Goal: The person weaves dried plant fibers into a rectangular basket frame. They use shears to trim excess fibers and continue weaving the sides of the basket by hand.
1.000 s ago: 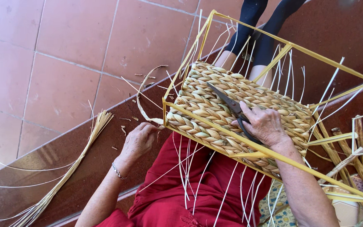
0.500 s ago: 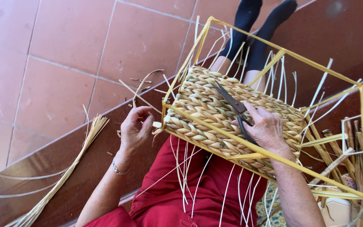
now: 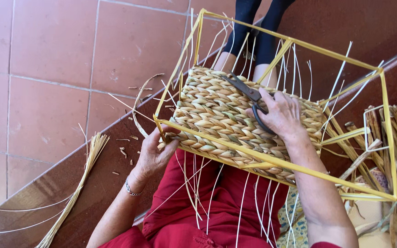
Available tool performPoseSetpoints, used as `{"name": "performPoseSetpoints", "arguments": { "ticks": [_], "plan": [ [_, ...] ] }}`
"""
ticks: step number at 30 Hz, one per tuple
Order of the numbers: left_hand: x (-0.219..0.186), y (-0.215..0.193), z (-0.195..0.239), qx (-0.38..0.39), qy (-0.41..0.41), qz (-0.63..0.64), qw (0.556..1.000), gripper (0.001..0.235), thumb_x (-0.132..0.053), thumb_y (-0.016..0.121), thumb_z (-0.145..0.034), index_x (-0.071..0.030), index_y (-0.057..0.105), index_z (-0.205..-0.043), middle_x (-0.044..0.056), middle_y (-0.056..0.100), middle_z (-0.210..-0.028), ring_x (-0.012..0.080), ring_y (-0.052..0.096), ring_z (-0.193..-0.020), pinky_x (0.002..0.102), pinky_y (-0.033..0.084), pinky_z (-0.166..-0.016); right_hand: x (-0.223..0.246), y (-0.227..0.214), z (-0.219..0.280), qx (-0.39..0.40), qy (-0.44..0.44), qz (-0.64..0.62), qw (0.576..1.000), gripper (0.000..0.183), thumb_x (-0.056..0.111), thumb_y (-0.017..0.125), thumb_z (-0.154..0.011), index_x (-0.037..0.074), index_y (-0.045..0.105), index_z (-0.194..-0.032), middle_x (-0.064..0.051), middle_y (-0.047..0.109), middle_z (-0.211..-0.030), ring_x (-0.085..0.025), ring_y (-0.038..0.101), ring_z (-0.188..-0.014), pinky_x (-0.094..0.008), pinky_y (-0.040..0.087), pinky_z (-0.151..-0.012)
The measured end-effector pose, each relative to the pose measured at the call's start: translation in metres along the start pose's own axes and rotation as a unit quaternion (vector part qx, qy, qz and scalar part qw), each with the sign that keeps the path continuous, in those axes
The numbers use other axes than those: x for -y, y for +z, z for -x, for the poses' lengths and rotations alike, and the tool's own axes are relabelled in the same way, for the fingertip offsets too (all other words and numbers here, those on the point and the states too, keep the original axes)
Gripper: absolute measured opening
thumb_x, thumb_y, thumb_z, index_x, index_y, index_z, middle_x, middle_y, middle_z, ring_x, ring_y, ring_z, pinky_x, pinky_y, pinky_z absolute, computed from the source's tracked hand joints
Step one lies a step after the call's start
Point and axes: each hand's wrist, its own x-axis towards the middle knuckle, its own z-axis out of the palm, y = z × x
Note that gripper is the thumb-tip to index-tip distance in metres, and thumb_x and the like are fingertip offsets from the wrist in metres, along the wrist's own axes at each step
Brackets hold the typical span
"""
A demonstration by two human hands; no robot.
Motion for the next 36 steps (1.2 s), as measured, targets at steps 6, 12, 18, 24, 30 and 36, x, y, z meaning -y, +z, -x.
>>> {"name": "performPoseSetpoints", "arguments": {
  "ticks": [6,12,18,24,30,36],
  "plan": [
    [0.009,0.003,0.002,-0.005,0.025,-0.001,1.000,0.034,0.000,0.067,-0.095,-0.001,0.057,-0.127,0.009,0.073,-0.107,0.0175,0.073,-0.101,0.031,0.060,-0.089,-0.003,0.001,-0.016,0.092,0.019,-0.002,0.996,0.079,0.072,0.066,-0.084,0.017,0.059,-0.141,-0.014,0.065,-0.074,-0.024,0.067,-0.063,-0.041,0.057,-0.057],
    [0.007,0.004,0.002,-0.008,-0.008,-0.013,1.000,0.025,0.002,0.067,-0.097,-0.004,0.063,-0.121,0.010,0.076,-0.106,0.0183,0.075,-0.101,0.032,0.061,-0.088,-0.008,-0.002,-0.010,0.112,0.007,-0.028,0.993,0.066,0.073,0.057,-0.086,0.022,0.062,-0.127,-0.004,0.062,-0.061,-0.018,0.064,-0.054,-0.038,0.056,-0.055],
    [0.008,0.007,0.002,-0.015,-0.021,-0.002,1.000,0.024,0.002,0.064,-0.097,-0.003,0.060,-0.120,0.007,0.076,-0.105,0.0160,0.075,-0.097,0.031,0.062,-0.084,-0.005,0.015,-0.006,0.112,-0.011,0.076,0.991,0.073,0.075,0.054,-0.089,0.014,0.059,-0.127,-0.006,0.063,-0.058,-0.016,0.065,-0.047,-0.034,0.056,-0.044],
    [0.009,0.008,0.003,-0.017,-0.027,0.001,0.999,0.021,0.002,0.064,-0.097,-0.003,0.061,-0.118,0.007,0.076,-0.102,0.0158,0.075,-0.096,0.030,0.062,-0.083,-0.001,0.016,0.000,0.120,-0.003,0.077,0.990,0.065,0.069,0.055,-0.097,0.010,0.060,-0.124,-0.007,0.066,-0.058,-0.018,0.067,-0.051,-0.037,0.056,-0.049],
    [0.017,0.009,0.006,-0.023,-0.028,-0.007,0.999,0.021,0.003,0.065,-0.097,-0.003,0.063,-0.117,0.007,0.077,-0.101,0.0148,0.075,-0.094,0.029,0.062,-0.082,0.007,-0.016,0.022,0.010,0.049,-0.097,0.994,0.055,0.059,0.070,-0.089,0.011,0.069,-0.116,-0.004,0.066,-0.064,-0.017,0.063,-0.051,-0.035,0.051,-0.046],
    [-0.001,0.004,0.001,-0.043,-0.037,0.039,0.998,0.055,0.001,0.071,-0.090,-0.001,0.049,-0.140,0.012,0.067,-0.115,0.0152,0.065,-0.103,0.030,0.054,-0.087,0.028,-0.061,0.099,0.021,0.262,-0.269,0.927,0.070,0.050,0.075,-0.084,0.009,0.062,-0.139,-0.003,0.065,-0.060,-0.012,0.061,-0.046,-0.032,0.046,-0.040]
  ]
}}
